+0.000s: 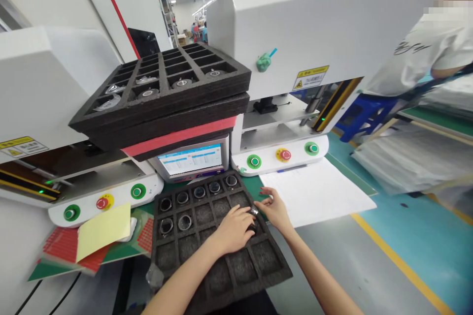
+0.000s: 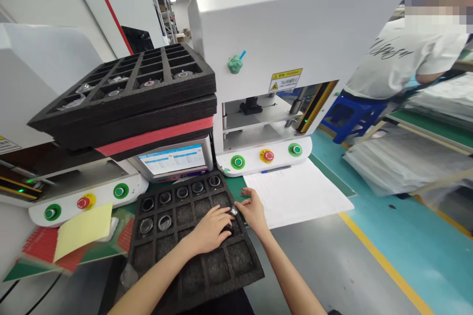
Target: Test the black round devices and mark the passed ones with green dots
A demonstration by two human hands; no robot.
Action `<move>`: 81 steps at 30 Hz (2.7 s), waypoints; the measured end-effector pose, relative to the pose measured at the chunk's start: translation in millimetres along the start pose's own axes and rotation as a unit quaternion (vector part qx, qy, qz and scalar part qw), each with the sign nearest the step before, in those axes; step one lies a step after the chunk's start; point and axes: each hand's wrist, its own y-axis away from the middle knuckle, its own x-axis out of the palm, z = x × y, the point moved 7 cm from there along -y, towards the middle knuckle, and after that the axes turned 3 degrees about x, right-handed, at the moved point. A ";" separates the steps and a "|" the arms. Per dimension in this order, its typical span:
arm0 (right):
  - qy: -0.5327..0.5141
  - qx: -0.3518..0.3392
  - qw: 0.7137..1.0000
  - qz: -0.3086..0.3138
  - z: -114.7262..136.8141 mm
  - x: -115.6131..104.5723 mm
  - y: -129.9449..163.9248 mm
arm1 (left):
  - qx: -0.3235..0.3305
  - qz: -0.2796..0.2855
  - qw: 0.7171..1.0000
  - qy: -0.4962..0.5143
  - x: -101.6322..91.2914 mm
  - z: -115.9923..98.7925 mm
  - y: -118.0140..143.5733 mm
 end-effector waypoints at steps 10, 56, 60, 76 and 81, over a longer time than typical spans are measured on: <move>0.012 -0.075 0.995 -0.058 83.9 -21.8 70.6 | -0.174 -0.229 0.905 0.313 -36.4 -8.2 92.6; -0.230 -0.054 0.969 0.067 192.3 26.7 182.3 | -0.092 -0.485 0.863 0.104 -78.8 -80.2 175.1; -0.290 -0.015 0.955 0.063 195.4 35.2 184.5 | -0.058 -0.466 0.880 0.077 -83.5 -89.9 163.9; -0.357 0.017 0.928 0.104 197.9 37.9 181.7 | -0.023 -0.396 0.903 0.165 -72.9 -97.2 163.3; -0.305 -0.021 0.944 0.120 196.9 33.8 187.0 | -0.021 -0.401 0.905 0.142 -65.2 -98.3 164.0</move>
